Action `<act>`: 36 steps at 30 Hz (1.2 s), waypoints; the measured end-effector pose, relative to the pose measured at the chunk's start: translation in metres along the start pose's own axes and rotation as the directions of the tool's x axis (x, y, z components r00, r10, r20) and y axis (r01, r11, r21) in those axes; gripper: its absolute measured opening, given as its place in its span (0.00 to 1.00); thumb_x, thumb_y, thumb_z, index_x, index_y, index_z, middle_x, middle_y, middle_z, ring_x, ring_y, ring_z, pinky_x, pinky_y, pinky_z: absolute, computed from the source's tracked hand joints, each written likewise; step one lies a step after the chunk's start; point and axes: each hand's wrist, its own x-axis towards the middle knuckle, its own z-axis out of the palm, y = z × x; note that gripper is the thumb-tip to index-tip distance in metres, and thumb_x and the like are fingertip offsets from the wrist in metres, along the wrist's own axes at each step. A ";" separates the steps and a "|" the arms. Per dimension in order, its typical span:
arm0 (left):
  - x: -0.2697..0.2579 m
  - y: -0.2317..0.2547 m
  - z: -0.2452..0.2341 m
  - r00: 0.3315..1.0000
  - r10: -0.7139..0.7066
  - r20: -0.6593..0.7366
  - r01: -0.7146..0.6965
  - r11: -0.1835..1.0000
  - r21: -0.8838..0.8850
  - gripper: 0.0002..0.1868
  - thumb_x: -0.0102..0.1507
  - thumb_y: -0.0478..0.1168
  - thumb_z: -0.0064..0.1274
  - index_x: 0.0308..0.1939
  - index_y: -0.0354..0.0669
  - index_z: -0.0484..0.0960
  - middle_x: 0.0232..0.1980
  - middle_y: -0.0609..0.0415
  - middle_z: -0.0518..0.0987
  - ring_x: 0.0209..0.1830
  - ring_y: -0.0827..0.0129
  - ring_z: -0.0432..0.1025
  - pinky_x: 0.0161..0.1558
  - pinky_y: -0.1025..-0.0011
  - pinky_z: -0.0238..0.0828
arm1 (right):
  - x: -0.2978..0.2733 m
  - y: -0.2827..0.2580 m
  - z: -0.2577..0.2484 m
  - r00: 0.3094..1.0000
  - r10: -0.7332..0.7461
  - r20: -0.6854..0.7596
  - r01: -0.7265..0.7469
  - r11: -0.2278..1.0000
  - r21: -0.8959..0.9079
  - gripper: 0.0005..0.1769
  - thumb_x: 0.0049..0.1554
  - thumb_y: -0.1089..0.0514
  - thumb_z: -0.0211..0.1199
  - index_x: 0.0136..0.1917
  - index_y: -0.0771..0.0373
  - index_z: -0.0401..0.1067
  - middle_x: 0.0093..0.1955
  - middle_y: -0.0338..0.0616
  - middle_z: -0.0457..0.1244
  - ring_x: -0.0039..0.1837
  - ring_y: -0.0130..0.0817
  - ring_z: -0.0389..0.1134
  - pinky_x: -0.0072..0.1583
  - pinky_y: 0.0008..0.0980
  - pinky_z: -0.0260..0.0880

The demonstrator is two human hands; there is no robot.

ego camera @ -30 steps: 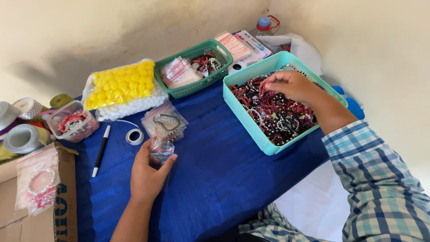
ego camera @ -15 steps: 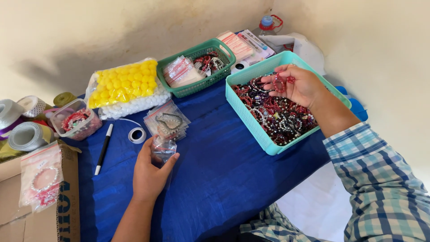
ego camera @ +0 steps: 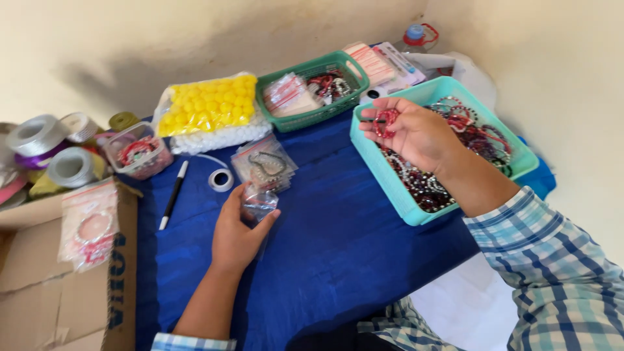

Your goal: The person places beaded bracelets into small plastic bags, seals the bags, and organizes them on the work surface.

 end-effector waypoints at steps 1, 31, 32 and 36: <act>0.000 -0.003 0.001 1.000 -0.007 -0.013 0.007 1.000 0.003 0.41 0.53 0.42 0.71 0.67 0.37 0.71 0.45 0.50 0.80 0.35 0.70 0.71 0.38 0.72 0.71 | 0.005 0.007 0.009 1.000 0.008 0.013 -0.008 1.000 0.000 0.24 0.57 0.72 0.48 0.67 0.66 0.63 0.68 0.59 0.62 0.69 0.54 0.65 0.72 0.50 0.66; -0.002 -0.008 -0.008 0.985 0.083 -0.150 -0.086 0.996 -0.009 0.41 0.54 0.46 0.70 0.65 0.35 0.66 0.54 0.42 0.80 0.51 0.58 0.79 0.48 0.65 0.76 | 0.051 0.160 0.179 0.939 -0.073 0.335 0.250 0.814 -0.524 0.19 0.67 0.63 0.51 0.70 0.67 0.70 0.66 0.46 0.66 0.66 0.31 0.67 0.66 0.30 0.68; -0.002 -0.008 -0.008 0.985 0.088 -0.151 -0.091 0.996 -0.012 0.41 0.54 0.46 0.70 0.64 0.35 0.66 0.53 0.42 0.80 0.51 0.59 0.79 0.49 0.66 0.76 | 0.049 0.159 0.177 0.926 -0.092 0.365 0.273 0.831 -0.484 0.20 0.68 0.61 0.49 0.71 0.67 0.68 0.68 0.46 0.65 0.69 0.31 0.65 0.69 0.30 0.64; -0.004 0.006 -0.010 0.992 0.021 -0.128 -0.029 0.998 -0.062 0.40 0.54 0.47 0.71 0.63 0.36 0.67 0.49 0.44 0.80 0.45 0.63 0.79 0.44 0.68 0.76 | 0.038 0.150 0.173 0.930 -0.119 0.349 0.281 0.842 -0.461 0.22 0.69 0.58 0.48 0.74 0.65 0.64 0.72 0.44 0.62 0.73 0.31 0.61 0.72 0.32 0.60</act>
